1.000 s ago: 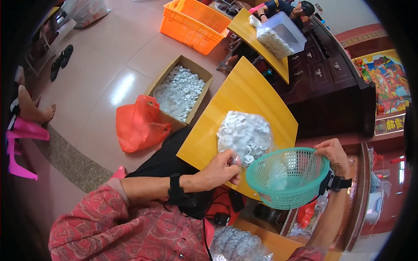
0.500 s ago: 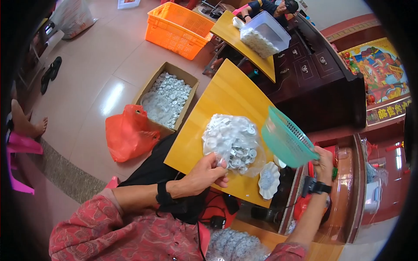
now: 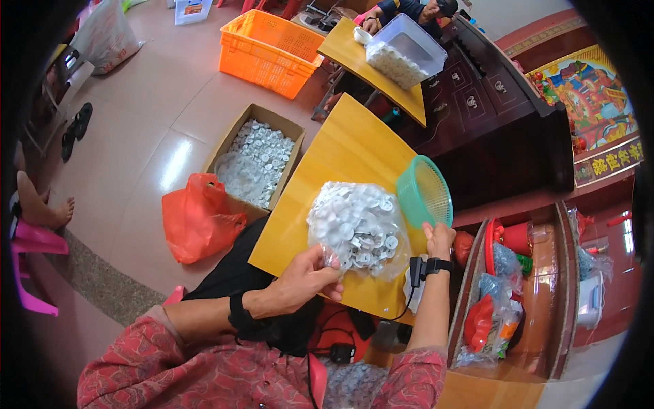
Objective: Assembling and bagging small white plastic components at a work table.
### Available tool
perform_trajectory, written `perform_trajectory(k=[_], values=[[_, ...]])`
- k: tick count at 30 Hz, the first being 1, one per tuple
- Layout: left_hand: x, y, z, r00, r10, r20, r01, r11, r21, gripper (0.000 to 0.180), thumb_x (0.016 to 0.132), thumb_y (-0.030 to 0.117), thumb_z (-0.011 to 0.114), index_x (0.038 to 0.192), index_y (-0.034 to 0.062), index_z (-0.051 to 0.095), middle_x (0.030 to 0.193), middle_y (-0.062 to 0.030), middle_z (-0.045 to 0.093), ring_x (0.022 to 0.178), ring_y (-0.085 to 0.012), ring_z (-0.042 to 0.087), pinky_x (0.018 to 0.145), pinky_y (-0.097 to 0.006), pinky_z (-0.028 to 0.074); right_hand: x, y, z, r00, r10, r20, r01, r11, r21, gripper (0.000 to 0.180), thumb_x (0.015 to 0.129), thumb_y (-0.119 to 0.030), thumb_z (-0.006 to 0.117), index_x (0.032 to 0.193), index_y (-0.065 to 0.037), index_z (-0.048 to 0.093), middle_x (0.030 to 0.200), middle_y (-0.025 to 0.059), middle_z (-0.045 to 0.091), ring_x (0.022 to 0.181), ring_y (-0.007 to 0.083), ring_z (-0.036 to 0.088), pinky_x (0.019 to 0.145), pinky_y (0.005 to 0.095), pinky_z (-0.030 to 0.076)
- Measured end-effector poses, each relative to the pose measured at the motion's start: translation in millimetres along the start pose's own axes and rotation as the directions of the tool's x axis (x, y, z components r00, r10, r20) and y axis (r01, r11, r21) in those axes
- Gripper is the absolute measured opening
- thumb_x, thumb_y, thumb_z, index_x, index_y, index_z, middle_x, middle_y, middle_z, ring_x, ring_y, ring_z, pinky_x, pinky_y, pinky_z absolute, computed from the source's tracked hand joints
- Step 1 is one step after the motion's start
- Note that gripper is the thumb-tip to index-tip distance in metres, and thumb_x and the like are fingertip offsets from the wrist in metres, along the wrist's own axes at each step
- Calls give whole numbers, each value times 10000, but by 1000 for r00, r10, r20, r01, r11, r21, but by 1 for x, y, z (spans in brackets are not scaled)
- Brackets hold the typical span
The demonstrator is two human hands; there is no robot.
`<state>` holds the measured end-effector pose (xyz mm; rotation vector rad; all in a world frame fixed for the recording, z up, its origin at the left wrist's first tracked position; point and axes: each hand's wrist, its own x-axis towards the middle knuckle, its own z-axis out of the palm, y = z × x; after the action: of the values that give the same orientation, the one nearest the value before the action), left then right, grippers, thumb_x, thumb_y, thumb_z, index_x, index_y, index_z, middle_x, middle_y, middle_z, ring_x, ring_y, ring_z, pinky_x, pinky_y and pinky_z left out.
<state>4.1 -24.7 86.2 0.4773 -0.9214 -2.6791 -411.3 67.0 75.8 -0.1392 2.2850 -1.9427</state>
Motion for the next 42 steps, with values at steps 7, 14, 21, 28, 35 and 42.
perform_trajectory(k=[7, 14, 21, 28, 35, 42], values=[[-2, 6, -4, 997, 52, -48, -52, 999, 15, 157, 903, 75, 558, 1036, 27, 488, 913, -68, 560, 777, -165, 622, 684, -314, 567, -162, -60, 5, 943, -116, 312, 207, 938, -278, 697, 834, -369, 710, 1279, 78, 413, 1187, 186, 499, 1077, 330, 536, 901, 445, 451], [3, 17, 13, 995, 94, -37, -90, 992, 83, 155, 887, 72, 561, 1008, 12, 484, 900, -76, 558, 762, -168, 621, 675, -315, 568, -188, -20, -25, 765, -323, 557, 644, 367, -671, 313, 853, -233, 628, 937, 67, 610, 948, 141, 616, 847, 216, 599, 739, 379, 498], [18, 43, 15, 994, 92, -56, -84, 987, 136, 169, 908, 124, 578, 969, -19, 512, 791, -95, 593, 682, -161, 613, 636, -313, 570, -170, -74, -23, 925, 4, 380, 71, 980, -185, 136, 829, -149, 602, 845, -21, 642, 747, 39, 641, 633, 124, 612, 504, 224, 432], [32, 93, 33, 989, 145, 38, -149, 964, 219, 157, 878, 125, 583, 865, -26, 540, 734, -83, 589, 604, -149, 594, 622, -295, 562, -143, -113, -15, 893, -4, 449, -29, 997, 68, 103, 815, -105, 611, 787, -8, 629, 692, 28, 610, 562, 104, 538, 472, 228, 372], [45, 174, 54, 947, 322, 2, -305, 894, 329, 130, 819, 88, 624, 738, 0, 572, 665, -43, 553, 548, -107, 536, 501, -249, 476, -146, -145, -26, 935, -95, 341, -1, 963, 271, 100, 810, -53, 606, 718, -12, 599, 643, 34, 568, 492, 89, 490, 414, 206, 338], [75, 173, 68, 979, 179, 96, -202, 898, 392, 111, 770, 55, 707, 757, 12, 606, 627, -29, 535, 536, -107, 519, 481, -238, 428, -135, -104, -60, 900, 55, 431, -104, 991, 90, 93, 796, -42, 629, 743, 35, 630, 649, 44, 584, 474, 94, 502, 385, 216, 341]])
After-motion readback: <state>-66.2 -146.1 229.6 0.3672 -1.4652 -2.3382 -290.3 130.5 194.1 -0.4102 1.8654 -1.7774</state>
